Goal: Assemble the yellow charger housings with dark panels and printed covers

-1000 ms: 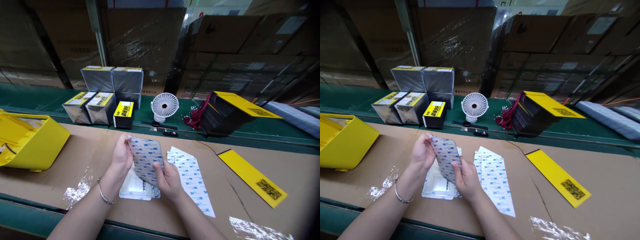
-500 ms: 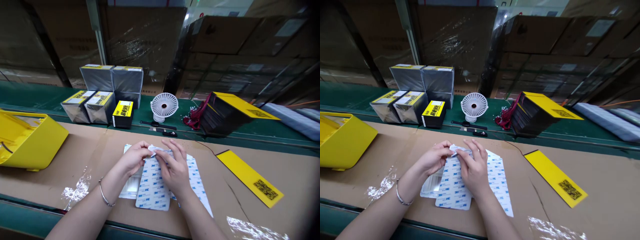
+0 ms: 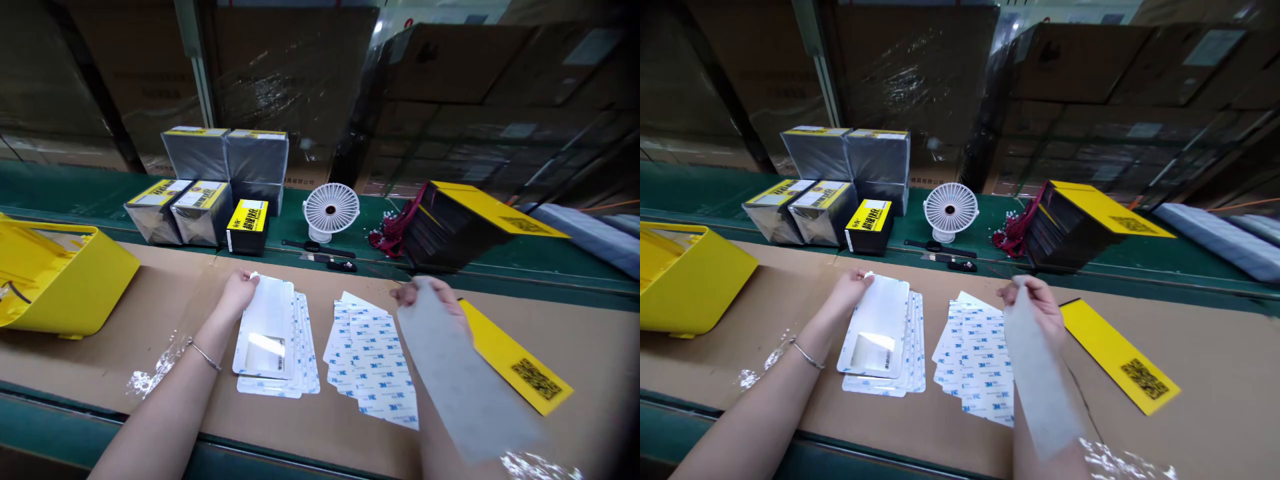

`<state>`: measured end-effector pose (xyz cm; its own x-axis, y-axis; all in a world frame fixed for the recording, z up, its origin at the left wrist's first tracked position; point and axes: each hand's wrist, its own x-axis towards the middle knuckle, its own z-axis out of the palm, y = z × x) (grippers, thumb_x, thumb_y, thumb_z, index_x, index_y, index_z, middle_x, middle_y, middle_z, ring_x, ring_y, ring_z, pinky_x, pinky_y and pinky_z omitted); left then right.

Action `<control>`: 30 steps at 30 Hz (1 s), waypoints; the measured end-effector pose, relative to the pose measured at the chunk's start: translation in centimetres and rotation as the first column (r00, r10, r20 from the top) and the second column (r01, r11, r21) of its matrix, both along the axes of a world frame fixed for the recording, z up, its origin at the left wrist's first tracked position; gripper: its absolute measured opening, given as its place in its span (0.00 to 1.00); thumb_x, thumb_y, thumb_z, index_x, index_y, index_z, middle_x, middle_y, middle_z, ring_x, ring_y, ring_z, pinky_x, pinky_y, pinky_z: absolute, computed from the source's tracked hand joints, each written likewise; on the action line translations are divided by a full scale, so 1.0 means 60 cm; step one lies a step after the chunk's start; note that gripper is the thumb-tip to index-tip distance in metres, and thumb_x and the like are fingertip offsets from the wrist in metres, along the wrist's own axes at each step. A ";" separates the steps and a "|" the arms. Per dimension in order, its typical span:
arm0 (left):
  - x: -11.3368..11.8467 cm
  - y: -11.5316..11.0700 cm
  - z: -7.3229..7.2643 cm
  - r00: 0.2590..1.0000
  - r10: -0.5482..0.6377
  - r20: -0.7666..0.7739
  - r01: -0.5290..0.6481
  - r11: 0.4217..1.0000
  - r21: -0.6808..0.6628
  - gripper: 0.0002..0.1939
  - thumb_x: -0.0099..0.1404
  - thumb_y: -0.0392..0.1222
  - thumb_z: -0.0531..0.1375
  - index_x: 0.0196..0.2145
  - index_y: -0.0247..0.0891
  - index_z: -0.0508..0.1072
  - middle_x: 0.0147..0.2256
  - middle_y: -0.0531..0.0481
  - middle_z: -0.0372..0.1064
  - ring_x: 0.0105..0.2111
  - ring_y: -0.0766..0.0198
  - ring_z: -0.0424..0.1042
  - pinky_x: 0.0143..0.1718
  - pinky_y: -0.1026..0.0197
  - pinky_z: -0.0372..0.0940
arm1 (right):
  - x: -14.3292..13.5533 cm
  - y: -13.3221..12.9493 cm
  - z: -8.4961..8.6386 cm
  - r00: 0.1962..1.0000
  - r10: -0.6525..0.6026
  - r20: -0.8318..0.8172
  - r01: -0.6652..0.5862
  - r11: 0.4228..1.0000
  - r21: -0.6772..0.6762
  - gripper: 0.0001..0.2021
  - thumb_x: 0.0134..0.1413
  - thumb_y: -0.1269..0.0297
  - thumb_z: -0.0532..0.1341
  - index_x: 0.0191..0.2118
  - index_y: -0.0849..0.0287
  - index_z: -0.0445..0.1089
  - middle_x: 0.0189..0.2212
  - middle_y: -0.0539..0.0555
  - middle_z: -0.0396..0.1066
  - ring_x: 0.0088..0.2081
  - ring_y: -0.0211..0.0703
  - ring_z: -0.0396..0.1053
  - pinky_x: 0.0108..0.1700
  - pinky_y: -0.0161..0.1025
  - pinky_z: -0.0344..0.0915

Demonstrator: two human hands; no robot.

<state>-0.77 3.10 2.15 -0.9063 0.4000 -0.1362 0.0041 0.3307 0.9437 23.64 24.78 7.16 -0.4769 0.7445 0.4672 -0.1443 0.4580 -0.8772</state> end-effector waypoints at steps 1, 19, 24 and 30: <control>0.002 -0.002 0.001 0.999 0.003 -0.051 -0.005 0.999 -0.054 0.10 0.54 0.48 0.58 0.28 0.38 0.65 0.24 0.48 0.67 0.23 0.59 0.66 0.26 0.59 0.58 | 0.004 0.000 0.000 0.997 0.037 0.071 -0.035 0.999 -0.021 0.09 0.54 0.58 0.55 0.39 0.52 0.68 0.27 0.52 0.68 0.31 0.44 0.69 0.35 0.43 0.67; -0.113 -0.004 0.085 0.587 -0.370 -0.720 -0.053 0.870 -0.491 0.37 0.57 0.42 0.57 0.61 0.37 0.48 0.63 0.44 0.40 0.62 0.46 0.36 0.59 0.42 0.43 | -0.026 -0.044 -0.036 0.562 -0.127 0.817 -0.236 0.922 0.306 0.08 0.49 0.65 0.58 0.33 0.54 0.75 0.34 0.55 0.75 0.33 0.50 0.71 0.31 0.43 0.65; -0.138 -0.007 0.083 0.515 -0.453 -0.727 0.060 0.866 -0.497 0.30 0.53 0.34 0.56 0.55 0.38 0.61 0.58 0.41 0.54 0.60 0.45 0.46 0.58 0.42 0.45 | -0.027 -0.036 -0.047 0.549 -0.167 0.819 -0.216 0.918 0.332 0.08 0.48 0.66 0.58 0.31 0.53 0.76 0.31 0.57 0.74 0.32 0.50 0.71 0.30 0.43 0.64; -0.079 -0.025 0.129 0.510 -0.232 -0.828 0.083 0.972 -0.221 0.09 0.57 0.34 0.53 0.33 0.39 0.72 0.36 0.44 0.69 0.43 0.54 0.66 0.48 0.53 0.59 | -0.036 -0.053 -0.032 0.726 -0.223 0.650 -0.070 0.917 0.393 0.12 0.53 0.62 0.56 0.42 0.54 0.72 0.34 0.56 0.73 0.37 0.49 0.69 0.38 0.46 0.65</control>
<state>-5.49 1.63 9.86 -0.5453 0.5930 0.5924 0.8377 0.3614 0.4094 21.49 21.61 5.23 -0.7180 0.6346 0.2860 0.4632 0.7423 -0.4842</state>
